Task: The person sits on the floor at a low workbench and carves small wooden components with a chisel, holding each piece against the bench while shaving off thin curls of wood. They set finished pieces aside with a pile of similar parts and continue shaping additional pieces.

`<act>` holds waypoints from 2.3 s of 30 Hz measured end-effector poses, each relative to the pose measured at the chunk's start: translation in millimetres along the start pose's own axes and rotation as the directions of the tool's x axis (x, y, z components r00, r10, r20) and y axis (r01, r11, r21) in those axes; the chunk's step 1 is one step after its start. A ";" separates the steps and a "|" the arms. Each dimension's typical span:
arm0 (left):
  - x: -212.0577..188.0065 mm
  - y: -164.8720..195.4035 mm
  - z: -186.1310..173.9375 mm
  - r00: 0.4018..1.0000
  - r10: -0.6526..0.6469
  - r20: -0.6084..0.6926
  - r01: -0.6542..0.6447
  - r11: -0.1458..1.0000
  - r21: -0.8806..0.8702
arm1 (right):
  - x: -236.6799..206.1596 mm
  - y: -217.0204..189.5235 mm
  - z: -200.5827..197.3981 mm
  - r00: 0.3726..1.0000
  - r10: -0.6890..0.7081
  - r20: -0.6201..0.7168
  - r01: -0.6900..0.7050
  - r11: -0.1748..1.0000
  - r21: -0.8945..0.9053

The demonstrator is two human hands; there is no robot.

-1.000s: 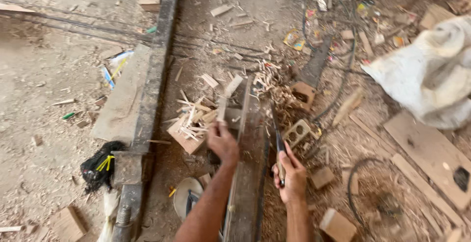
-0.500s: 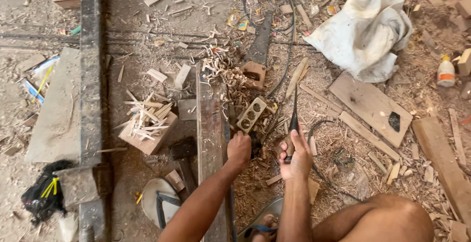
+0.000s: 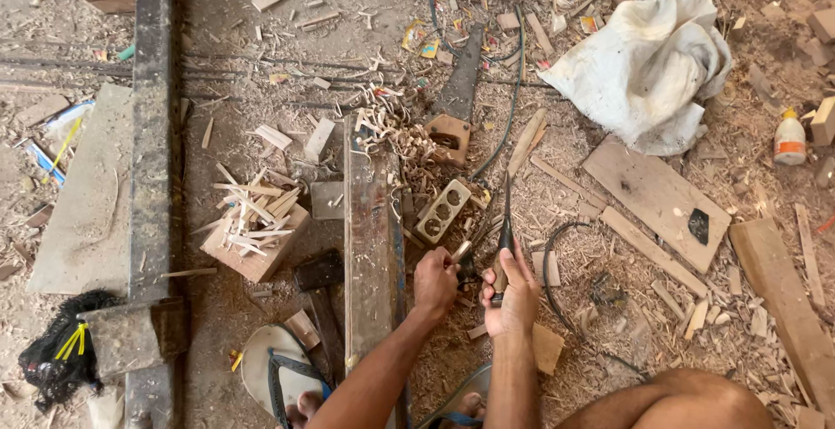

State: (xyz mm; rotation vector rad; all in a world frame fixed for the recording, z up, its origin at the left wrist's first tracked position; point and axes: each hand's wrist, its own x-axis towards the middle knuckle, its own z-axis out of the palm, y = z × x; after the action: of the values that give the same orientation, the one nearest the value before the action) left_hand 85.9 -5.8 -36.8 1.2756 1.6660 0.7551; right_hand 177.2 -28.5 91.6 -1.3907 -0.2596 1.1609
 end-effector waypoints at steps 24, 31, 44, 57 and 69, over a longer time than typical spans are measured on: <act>82.1 30.9 -203.7 0.979 -0.194 -0.066 0.031 0.458 -0.888 | 8.9 45.9 43.0 0.984 0.101 0.147 -0.083 0.989 -0.124; 109.2 -5.9 -173.7 0.884 -0.284 -0.372 -0.044 0.742 -0.670 | 3.9 49.7 46.2 0.980 0.117 0.162 -0.085 0.977 -0.195; 92.3 -15.4 -92.7 0.767 0.192 -0.612 -0.226 0.974 0.021 | -21.8 41.3 67.6 0.970 0.077 0.232 0.076 0.806 -0.587; 111.3 -28.4 -110.7 0.936 0.050 -0.348 0.005 0.988 0.154 | -39.1 64.9 71.9 0.956 0.132 0.263 0.181 0.438 -0.880; 108.1 -22.6 -110.4 0.858 0.209 -0.469 -0.164 0.977 0.135 | -38.4 65.3 68.7 0.933 -0.016 0.360 0.329 0.446 -0.832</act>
State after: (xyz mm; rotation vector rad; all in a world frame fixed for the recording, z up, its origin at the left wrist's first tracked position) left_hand -32.5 96.0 -39.1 1.4056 2.0050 1.2060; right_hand 77.0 -29.7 71.3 -2.0059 -1.3943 1.0734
